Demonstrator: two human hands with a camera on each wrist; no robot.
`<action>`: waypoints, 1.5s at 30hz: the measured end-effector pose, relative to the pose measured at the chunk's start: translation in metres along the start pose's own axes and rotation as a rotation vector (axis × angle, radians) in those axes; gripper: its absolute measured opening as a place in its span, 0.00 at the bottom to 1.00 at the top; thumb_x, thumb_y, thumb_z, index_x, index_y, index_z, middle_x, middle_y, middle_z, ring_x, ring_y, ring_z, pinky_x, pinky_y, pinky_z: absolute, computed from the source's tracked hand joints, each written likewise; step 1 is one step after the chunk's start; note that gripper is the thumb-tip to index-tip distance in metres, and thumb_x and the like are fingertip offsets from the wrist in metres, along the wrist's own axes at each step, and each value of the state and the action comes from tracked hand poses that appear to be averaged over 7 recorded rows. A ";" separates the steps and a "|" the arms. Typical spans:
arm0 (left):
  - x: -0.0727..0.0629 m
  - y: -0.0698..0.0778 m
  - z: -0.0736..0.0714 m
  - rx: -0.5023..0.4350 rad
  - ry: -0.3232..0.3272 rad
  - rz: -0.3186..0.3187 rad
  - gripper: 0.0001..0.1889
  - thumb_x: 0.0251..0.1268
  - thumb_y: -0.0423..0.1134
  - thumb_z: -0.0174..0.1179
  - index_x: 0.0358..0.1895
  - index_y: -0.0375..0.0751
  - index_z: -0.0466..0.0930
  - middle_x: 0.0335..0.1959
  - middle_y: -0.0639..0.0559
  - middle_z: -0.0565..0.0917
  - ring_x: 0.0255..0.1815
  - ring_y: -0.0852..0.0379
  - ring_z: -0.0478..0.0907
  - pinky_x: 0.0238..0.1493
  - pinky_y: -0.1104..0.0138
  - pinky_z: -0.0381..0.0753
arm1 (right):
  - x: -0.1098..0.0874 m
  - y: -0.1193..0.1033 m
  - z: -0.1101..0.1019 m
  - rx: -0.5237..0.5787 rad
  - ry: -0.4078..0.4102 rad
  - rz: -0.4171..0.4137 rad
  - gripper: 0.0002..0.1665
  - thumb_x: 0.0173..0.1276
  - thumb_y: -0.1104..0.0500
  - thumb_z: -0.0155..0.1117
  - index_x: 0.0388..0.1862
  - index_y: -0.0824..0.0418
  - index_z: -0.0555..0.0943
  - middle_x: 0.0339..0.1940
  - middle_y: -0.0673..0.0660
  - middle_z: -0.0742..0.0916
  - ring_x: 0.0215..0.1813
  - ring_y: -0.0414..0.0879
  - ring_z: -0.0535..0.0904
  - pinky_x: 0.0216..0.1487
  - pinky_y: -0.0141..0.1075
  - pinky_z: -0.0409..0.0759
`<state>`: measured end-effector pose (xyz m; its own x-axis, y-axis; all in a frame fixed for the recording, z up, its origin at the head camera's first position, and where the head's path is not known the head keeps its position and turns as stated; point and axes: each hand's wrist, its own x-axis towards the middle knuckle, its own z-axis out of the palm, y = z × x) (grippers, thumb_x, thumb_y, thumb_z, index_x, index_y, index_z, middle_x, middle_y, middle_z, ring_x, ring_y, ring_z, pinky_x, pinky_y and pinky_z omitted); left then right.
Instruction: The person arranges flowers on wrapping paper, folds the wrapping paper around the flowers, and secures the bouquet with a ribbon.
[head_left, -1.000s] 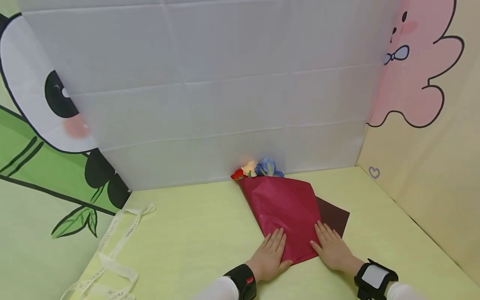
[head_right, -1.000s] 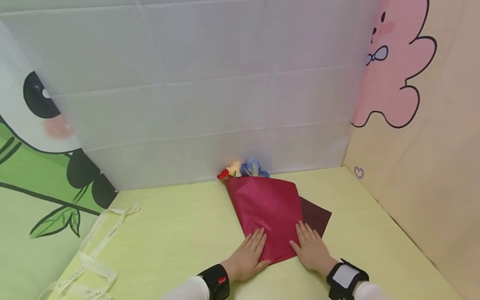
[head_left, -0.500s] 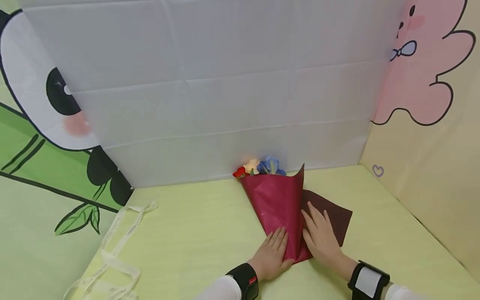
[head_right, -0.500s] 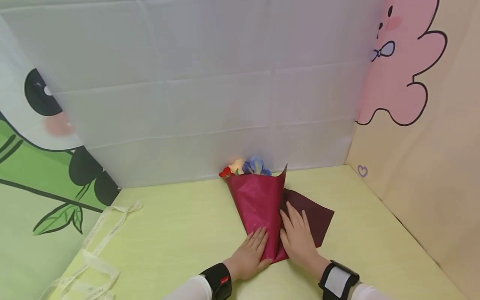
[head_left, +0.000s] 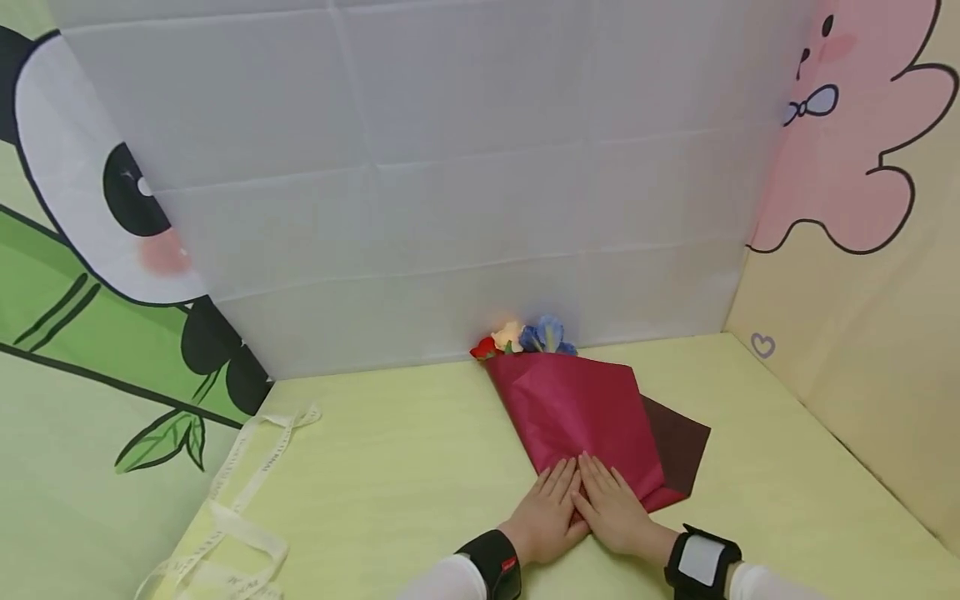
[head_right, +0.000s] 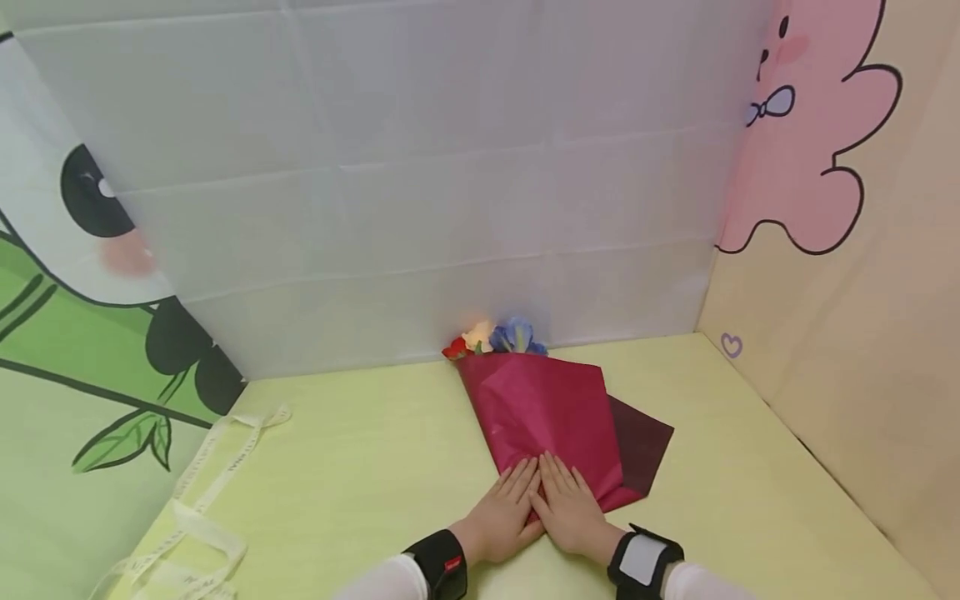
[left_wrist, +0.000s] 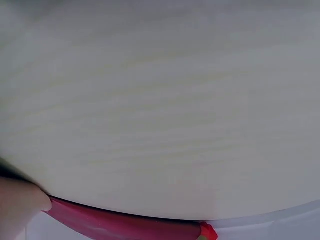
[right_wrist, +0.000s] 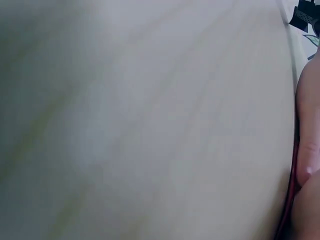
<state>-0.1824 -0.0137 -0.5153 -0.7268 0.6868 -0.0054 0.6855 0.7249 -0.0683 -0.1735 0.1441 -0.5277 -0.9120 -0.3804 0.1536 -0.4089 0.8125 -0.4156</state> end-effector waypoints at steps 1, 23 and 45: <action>0.001 -0.002 0.000 -0.039 -0.005 0.009 0.36 0.74 0.60 0.31 0.74 0.37 0.49 0.76 0.45 0.51 0.77 0.51 0.46 0.73 0.59 0.52 | 0.000 0.002 0.001 -0.016 0.007 0.001 0.33 0.76 0.52 0.43 0.69 0.75 0.59 0.72 0.70 0.64 0.73 0.65 0.56 0.68 0.61 0.53; 0.051 -0.041 -0.001 -0.152 0.054 -0.389 0.35 0.73 0.54 0.42 0.70 0.28 0.56 0.73 0.35 0.56 0.75 0.42 0.52 0.72 0.54 0.54 | 0.009 0.009 0.000 -0.083 -0.047 0.030 0.41 0.72 0.41 0.46 0.69 0.72 0.61 0.73 0.66 0.63 0.74 0.62 0.55 0.70 0.58 0.52; 0.065 -0.058 0.011 -0.204 0.127 -0.533 0.46 0.64 0.66 0.45 0.70 0.26 0.56 0.72 0.31 0.56 0.73 0.36 0.52 0.72 0.49 0.50 | -0.006 0.001 0.009 -0.084 -0.080 0.043 0.41 0.72 0.39 0.44 0.70 0.69 0.62 0.73 0.65 0.64 0.74 0.62 0.55 0.69 0.59 0.52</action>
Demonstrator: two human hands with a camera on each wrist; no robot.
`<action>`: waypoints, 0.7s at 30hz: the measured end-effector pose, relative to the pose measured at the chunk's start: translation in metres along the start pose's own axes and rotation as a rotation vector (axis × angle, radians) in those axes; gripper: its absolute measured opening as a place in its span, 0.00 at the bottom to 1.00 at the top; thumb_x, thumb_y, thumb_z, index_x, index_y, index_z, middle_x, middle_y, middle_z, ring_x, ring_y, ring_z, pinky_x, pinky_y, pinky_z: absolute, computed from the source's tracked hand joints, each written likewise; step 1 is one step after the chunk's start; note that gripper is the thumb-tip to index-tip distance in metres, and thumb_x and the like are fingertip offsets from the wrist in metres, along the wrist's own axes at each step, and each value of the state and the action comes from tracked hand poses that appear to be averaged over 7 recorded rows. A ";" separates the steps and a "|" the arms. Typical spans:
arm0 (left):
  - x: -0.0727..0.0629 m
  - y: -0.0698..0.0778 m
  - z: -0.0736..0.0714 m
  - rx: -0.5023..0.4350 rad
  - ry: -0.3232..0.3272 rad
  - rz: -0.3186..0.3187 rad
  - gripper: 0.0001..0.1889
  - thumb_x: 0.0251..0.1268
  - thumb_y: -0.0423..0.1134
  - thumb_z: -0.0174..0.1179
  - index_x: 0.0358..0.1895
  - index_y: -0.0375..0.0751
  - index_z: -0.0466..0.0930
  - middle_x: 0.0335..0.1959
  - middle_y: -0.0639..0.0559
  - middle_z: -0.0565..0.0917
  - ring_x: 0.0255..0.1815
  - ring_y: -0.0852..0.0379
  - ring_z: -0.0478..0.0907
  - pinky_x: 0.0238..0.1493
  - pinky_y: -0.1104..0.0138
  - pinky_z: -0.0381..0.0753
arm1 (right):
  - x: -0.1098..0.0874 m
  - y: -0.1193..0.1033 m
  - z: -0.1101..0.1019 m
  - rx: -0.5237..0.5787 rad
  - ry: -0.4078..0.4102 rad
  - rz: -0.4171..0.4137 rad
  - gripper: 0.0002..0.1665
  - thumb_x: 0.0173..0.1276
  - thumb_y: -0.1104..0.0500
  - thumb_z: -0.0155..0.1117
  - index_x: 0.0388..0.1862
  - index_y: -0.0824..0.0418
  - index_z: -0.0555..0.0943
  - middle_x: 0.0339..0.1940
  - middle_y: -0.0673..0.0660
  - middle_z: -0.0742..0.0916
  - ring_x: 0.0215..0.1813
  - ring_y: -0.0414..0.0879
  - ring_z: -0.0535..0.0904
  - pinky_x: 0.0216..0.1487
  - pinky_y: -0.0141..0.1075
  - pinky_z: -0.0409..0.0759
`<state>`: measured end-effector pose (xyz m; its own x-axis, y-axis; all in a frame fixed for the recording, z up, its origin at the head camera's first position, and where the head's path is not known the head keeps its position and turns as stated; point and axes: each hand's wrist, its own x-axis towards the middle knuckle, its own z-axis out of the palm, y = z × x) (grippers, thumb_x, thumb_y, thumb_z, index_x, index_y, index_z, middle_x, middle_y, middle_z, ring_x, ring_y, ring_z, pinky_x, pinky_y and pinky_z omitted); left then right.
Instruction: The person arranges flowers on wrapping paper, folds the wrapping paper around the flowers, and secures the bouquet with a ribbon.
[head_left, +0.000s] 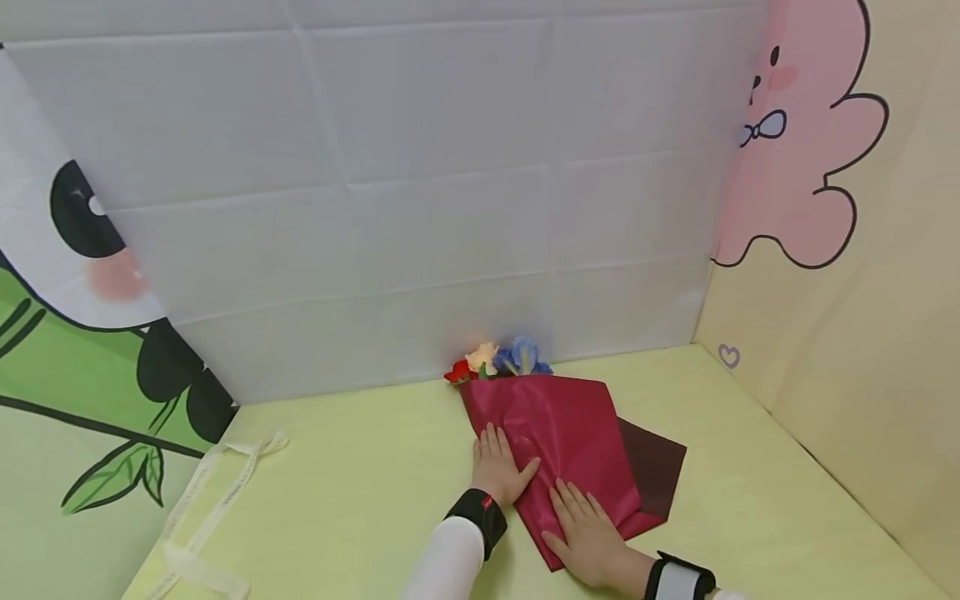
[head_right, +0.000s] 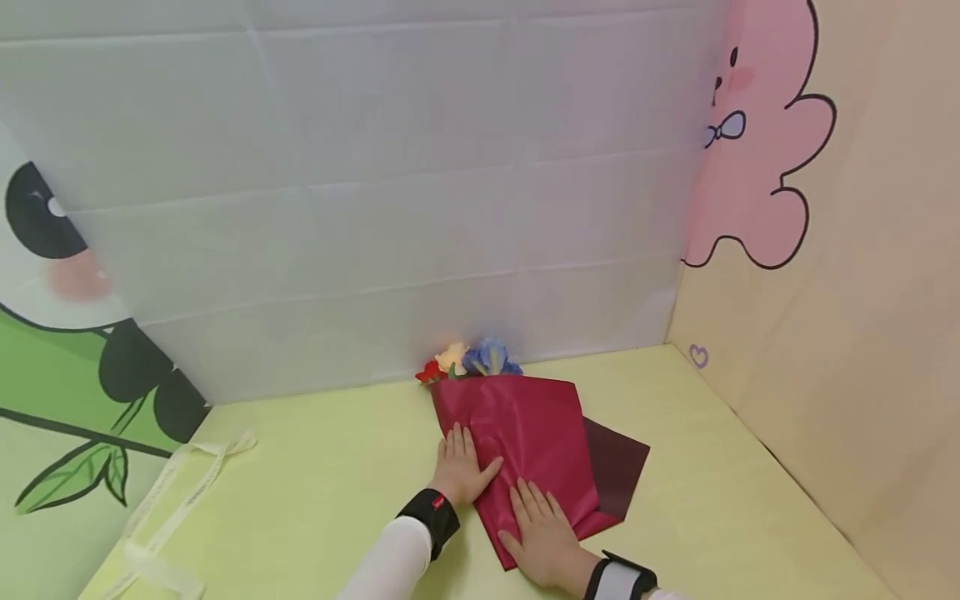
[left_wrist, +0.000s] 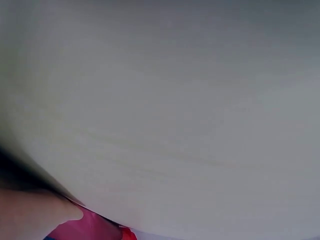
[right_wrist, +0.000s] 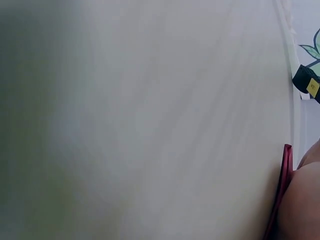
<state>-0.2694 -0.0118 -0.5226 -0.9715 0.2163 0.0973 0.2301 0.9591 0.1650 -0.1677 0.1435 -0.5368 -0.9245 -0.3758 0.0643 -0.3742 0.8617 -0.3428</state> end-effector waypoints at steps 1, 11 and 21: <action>-0.004 0.001 -0.001 0.001 0.003 0.003 0.46 0.64 0.66 0.45 0.69 0.25 0.56 0.72 0.31 0.56 0.73 0.36 0.53 0.72 0.49 0.51 | -0.003 -0.001 0.000 0.007 -0.002 0.000 0.42 0.72 0.38 0.45 0.70 0.70 0.62 0.73 0.65 0.64 0.73 0.62 0.56 0.69 0.59 0.52; -0.037 0.001 -0.013 -0.074 -0.009 0.010 0.46 0.64 0.64 0.47 0.69 0.24 0.56 0.71 0.30 0.57 0.73 0.34 0.53 0.71 0.47 0.51 | -0.032 -0.007 0.011 -0.098 0.079 -0.074 0.38 0.71 0.40 0.49 0.66 0.69 0.67 0.69 0.64 0.70 0.68 0.60 0.65 0.62 0.58 0.64; -0.031 -0.020 -0.009 -0.111 0.036 -0.094 0.47 0.64 0.64 0.47 0.69 0.21 0.53 0.70 0.28 0.57 0.73 0.35 0.53 0.72 0.49 0.49 | -0.058 -0.005 0.047 -0.569 0.526 -0.207 0.40 0.68 0.28 0.38 0.67 0.51 0.67 0.63 0.48 0.76 0.61 0.40 0.72 0.54 0.34 0.71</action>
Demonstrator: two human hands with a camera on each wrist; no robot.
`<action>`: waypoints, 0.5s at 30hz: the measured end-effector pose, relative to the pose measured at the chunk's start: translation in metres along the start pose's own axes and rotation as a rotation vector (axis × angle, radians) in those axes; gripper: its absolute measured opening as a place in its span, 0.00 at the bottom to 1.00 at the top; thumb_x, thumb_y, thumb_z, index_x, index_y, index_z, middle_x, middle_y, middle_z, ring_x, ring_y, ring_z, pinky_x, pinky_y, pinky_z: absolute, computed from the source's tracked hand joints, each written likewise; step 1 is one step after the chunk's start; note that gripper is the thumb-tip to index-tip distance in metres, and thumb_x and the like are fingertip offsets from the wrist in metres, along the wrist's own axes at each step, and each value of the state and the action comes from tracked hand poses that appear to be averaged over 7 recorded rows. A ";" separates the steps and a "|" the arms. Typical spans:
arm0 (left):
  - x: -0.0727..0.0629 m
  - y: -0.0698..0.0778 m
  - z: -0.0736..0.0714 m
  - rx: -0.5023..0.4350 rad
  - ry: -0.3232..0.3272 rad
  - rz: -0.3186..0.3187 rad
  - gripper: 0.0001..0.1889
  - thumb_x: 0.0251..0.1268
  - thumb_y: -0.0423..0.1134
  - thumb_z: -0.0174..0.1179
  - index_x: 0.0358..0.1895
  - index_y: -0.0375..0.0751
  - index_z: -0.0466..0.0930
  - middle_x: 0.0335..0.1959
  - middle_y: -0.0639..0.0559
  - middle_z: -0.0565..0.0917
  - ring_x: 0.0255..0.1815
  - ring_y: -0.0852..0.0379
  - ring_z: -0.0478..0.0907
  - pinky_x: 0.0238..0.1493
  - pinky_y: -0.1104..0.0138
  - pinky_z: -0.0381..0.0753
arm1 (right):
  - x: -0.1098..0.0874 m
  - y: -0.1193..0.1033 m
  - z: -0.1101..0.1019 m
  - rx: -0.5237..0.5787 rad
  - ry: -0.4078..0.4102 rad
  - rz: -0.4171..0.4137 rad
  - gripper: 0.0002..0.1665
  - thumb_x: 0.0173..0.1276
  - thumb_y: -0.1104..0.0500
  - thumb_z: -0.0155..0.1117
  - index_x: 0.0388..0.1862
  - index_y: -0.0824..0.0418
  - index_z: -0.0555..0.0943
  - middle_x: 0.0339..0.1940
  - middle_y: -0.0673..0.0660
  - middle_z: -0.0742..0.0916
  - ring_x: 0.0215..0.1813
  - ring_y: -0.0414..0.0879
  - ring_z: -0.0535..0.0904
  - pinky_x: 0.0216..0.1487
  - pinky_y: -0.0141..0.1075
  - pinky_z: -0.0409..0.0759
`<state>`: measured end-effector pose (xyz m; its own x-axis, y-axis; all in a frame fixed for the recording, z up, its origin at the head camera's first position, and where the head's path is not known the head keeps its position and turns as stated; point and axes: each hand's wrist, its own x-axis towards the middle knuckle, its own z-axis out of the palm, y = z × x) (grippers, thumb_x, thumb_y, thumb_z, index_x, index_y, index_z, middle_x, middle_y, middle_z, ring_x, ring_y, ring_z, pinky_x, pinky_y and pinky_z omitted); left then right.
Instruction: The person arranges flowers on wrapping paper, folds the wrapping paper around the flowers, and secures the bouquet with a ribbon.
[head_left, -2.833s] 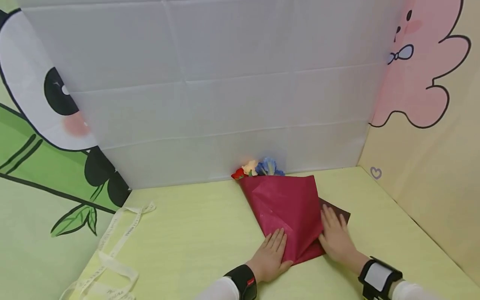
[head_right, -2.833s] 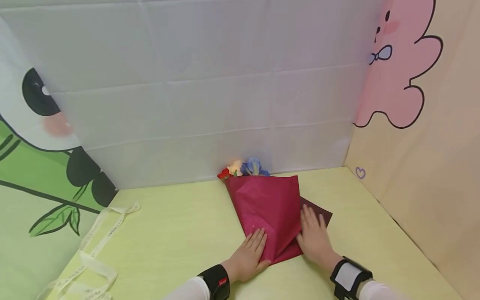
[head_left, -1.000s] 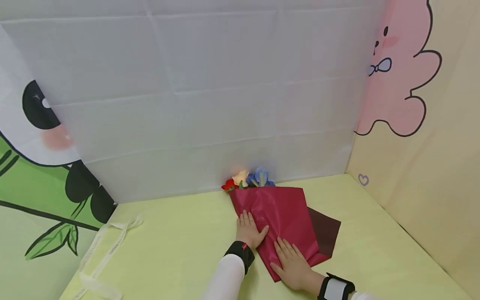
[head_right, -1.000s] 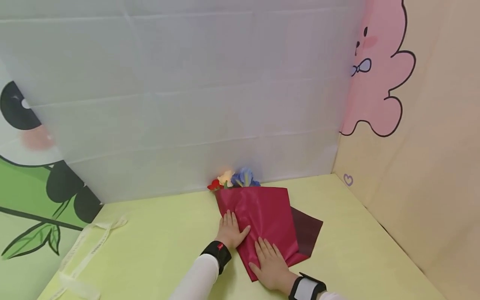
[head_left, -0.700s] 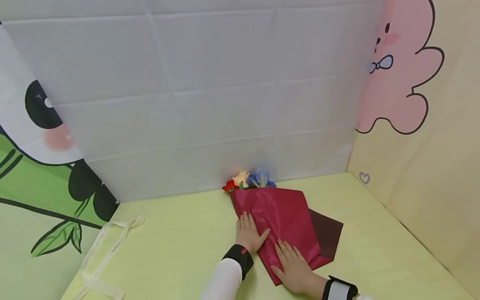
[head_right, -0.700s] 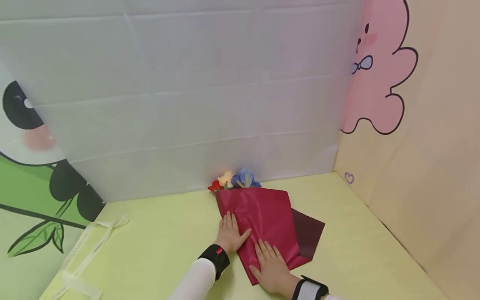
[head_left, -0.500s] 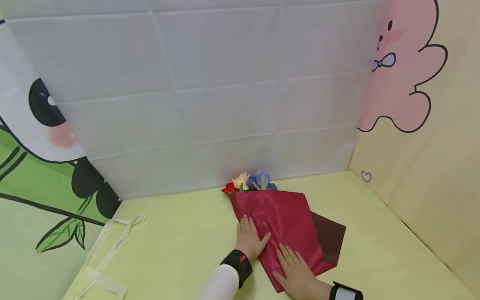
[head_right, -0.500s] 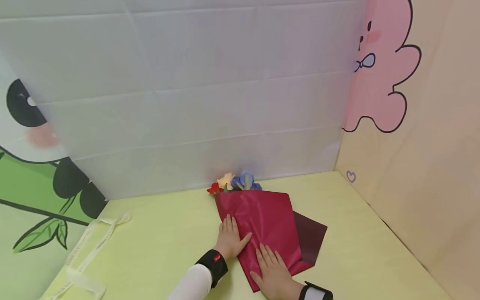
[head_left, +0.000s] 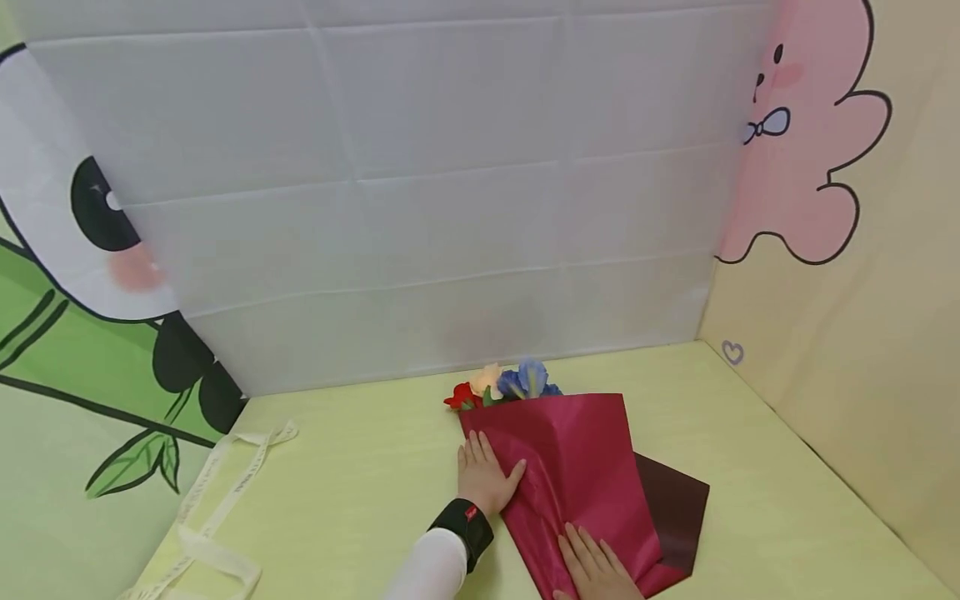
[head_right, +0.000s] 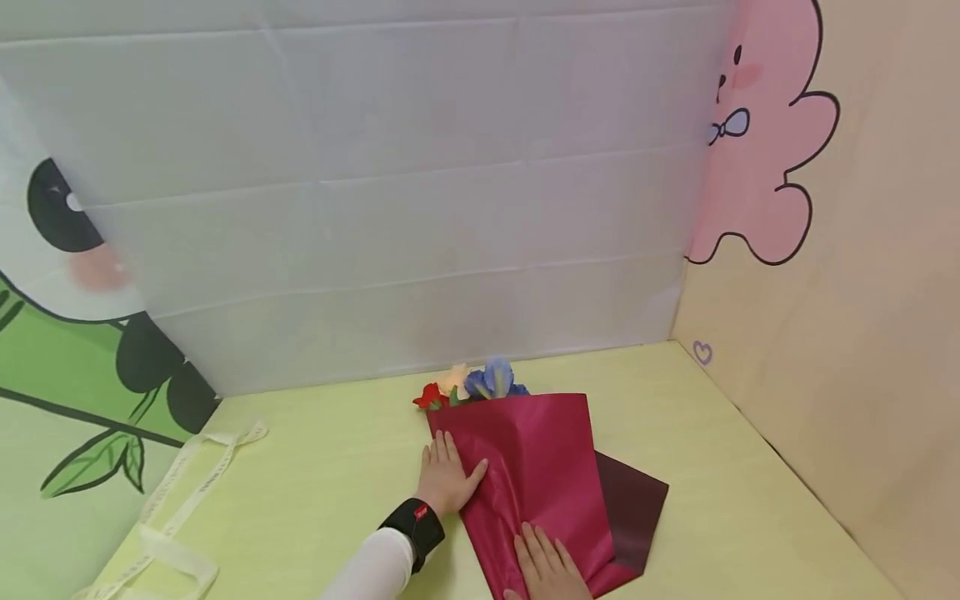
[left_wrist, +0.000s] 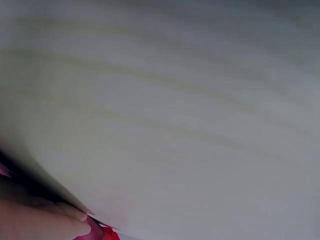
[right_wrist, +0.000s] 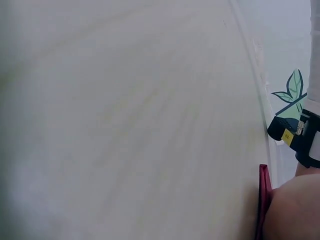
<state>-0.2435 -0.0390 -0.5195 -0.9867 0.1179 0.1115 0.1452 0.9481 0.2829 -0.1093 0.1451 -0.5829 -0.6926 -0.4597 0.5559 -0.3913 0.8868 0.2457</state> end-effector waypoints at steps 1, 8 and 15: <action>0.002 -0.001 0.001 0.007 0.009 -0.001 0.48 0.64 0.65 0.46 0.69 0.21 0.53 0.70 0.27 0.57 0.73 0.35 0.54 0.72 0.49 0.50 | -0.002 -0.001 0.003 -0.006 0.046 0.002 0.41 0.69 0.28 0.36 0.72 0.48 0.60 0.68 0.47 0.72 0.65 0.38 0.67 0.59 0.32 0.68; 0.020 -0.004 -0.001 0.017 0.043 -0.104 0.48 0.64 0.66 0.44 0.68 0.21 0.55 0.70 0.29 0.59 0.73 0.37 0.54 0.72 0.48 0.47 | -0.013 -0.003 0.026 -0.067 0.447 -0.076 0.39 0.75 0.35 0.27 0.76 0.55 0.54 0.73 0.47 0.66 0.60 0.36 0.73 0.54 0.32 0.68; 0.033 0.000 0.002 0.235 0.020 -0.211 0.55 0.58 0.77 0.33 0.69 0.26 0.57 0.73 0.32 0.56 0.75 0.35 0.46 0.70 0.40 0.33 | -0.017 0.000 0.027 -0.032 0.445 -0.073 0.37 0.76 0.37 0.27 0.76 0.53 0.53 0.75 0.48 0.62 0.71 0.36 0.63 0.62 0.33 0.63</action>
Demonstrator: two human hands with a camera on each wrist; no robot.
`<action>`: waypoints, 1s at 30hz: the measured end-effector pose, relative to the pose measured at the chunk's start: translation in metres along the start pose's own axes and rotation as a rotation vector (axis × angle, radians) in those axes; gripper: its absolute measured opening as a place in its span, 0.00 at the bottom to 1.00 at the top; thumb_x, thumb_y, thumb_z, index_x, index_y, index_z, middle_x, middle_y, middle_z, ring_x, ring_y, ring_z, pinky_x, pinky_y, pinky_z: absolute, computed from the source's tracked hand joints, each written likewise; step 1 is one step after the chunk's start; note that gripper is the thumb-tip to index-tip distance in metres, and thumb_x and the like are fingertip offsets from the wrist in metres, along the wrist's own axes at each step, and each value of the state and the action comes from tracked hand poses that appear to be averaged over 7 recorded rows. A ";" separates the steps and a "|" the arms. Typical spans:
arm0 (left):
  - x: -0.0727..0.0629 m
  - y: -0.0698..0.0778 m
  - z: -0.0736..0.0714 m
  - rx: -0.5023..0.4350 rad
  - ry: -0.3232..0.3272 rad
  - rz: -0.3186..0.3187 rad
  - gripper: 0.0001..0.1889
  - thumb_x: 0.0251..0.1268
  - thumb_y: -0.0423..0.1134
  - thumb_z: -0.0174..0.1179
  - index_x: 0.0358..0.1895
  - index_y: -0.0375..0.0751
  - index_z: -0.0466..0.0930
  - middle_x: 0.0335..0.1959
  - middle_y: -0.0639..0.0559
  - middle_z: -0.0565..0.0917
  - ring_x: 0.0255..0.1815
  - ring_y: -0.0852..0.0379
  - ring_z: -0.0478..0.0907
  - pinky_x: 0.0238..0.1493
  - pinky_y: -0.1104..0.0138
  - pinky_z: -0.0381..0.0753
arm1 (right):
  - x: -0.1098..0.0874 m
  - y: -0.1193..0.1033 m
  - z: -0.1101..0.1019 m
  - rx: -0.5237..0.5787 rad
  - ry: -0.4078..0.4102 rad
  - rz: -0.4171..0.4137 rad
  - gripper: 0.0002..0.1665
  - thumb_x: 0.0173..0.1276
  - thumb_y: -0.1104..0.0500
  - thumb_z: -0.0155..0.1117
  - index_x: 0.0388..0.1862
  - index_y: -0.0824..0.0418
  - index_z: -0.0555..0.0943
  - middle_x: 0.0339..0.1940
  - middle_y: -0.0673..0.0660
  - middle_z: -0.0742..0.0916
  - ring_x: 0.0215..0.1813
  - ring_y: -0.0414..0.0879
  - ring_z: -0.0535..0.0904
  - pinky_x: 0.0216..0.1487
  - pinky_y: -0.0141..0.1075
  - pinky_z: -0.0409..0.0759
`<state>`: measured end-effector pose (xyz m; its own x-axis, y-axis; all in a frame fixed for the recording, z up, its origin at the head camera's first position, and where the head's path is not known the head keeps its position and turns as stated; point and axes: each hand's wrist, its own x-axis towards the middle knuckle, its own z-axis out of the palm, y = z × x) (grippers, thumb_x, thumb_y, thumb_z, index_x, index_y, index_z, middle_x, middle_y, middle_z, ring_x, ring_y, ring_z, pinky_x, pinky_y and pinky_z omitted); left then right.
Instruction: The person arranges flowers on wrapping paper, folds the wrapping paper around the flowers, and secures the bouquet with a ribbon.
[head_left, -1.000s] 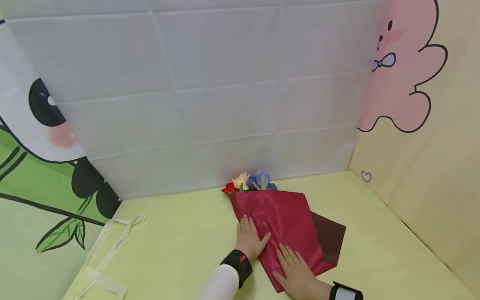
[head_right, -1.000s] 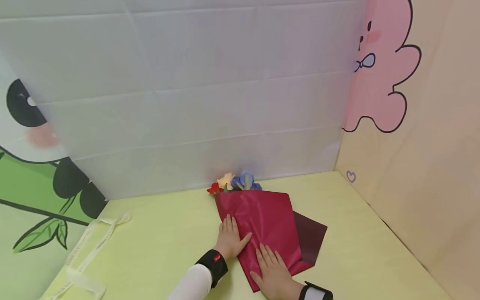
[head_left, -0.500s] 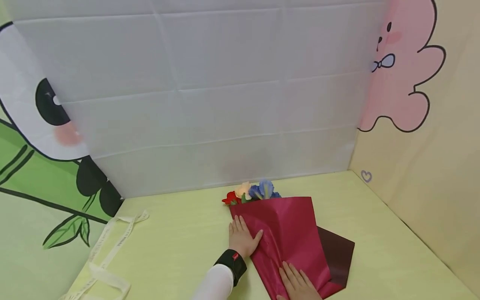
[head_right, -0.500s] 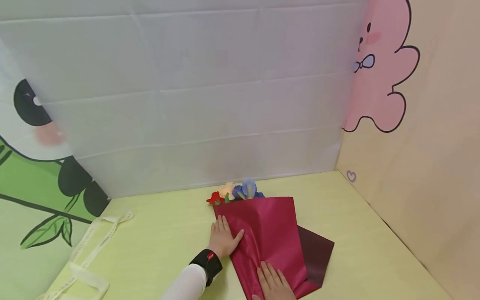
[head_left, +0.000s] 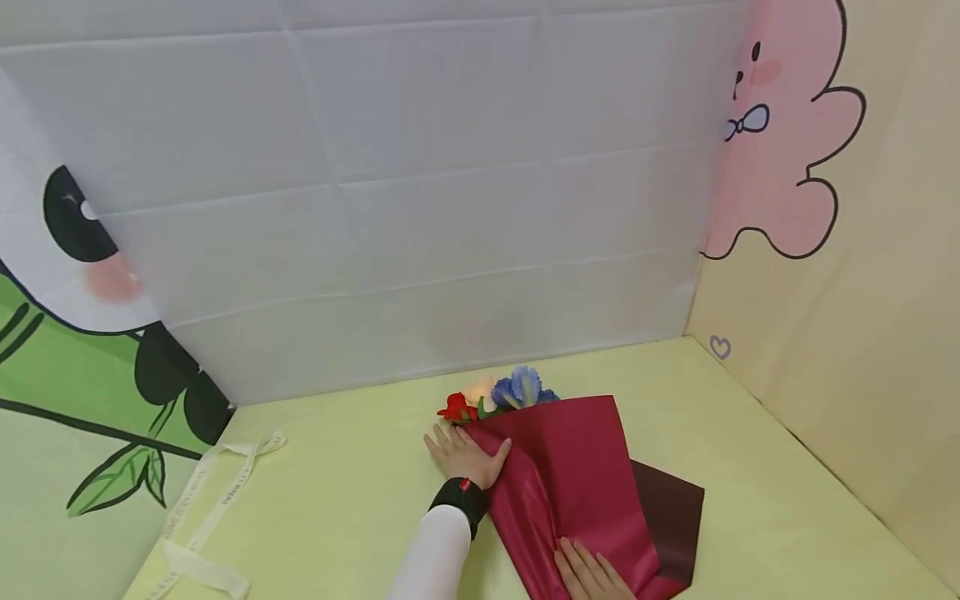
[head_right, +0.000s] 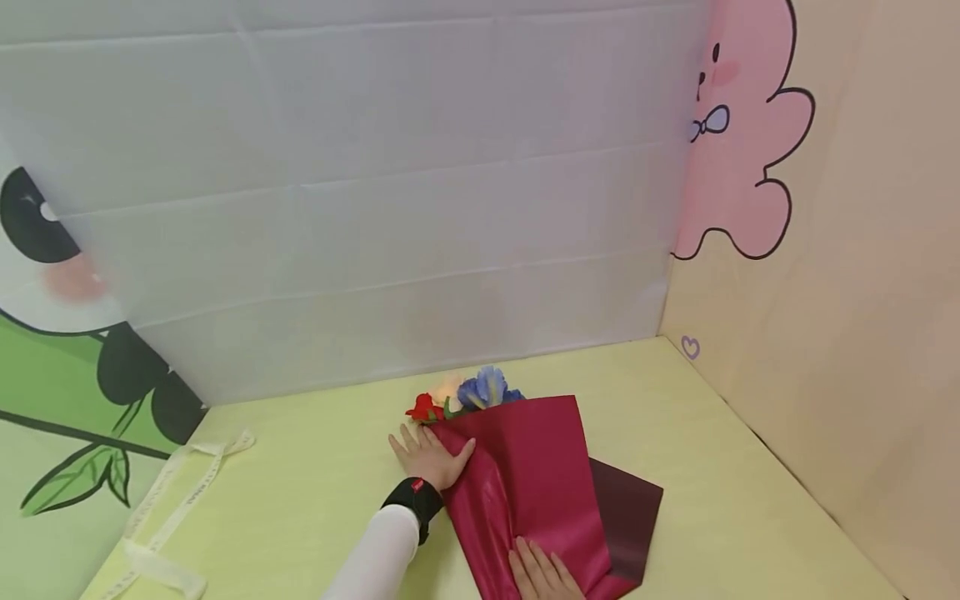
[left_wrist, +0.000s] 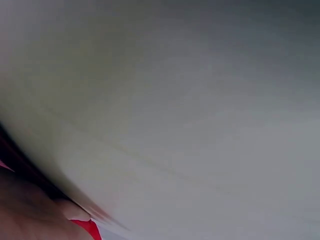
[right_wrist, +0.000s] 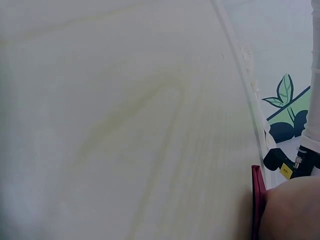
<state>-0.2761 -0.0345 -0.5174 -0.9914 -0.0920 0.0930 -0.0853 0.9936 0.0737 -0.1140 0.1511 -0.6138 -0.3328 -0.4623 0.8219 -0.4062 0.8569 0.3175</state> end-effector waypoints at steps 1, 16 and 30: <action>0.001 0.000 0.000 0.019 0.002 -0.010 0.56 0.56 0.79 0.32 0.70 0.27 0.57 0.73 0.33 0.55 0.75 0.35 0.45 0.70 0.39 0.32 | 0.000 0.001 0.000 0.006 -0.008 0.000 0.37 0.76 0.37 0.27 0.76 0.54 0.52 0.76 0.48 0.60 0.73 0.36 0.59 0.64 0.33 0.61; 0.009 -0.031 -0.004 -0.144 0.020 0.024 0.45 0.67 0.67 0.36 0.69 0.27 0.58 0.72 0.32 0.56 0.76 0.37 0.45 0.69 0.39 0.30 | -0.004 0.002 0.019 -0.066 0.253 -0.062 0.31 0.74 0.39 0.39 0.60 0.55 0.78 0.55 0.49 0.84 0.43 0.39 0.82 0.53 0.34 0.73; -0.142 -0.016 -0.027 0.094 -0.131 0.759 0.33 0.70 0.56 0.47 0.70 0.37 0.60 0.73 0.44 0.58 0.74 0.47 0.53 0.67 0.56 0.63 | 0.015 0.000 -0.016 0.001 -0.247 -0.037 0.49 0.69 0.27 0.21 0.77 0.55 0.31 0.78 0.50 0.37 0.77 0.37 0.35 0.73 0.28 0.34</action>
<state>-0.1307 -0.0389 -0.5046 -0.7846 0.6191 -0.0344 0.6200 0.7831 -0.0483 -0.1052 0.1476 -0.5940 -0.5154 -0.5353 0.6692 -0.4231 0.8380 0.3445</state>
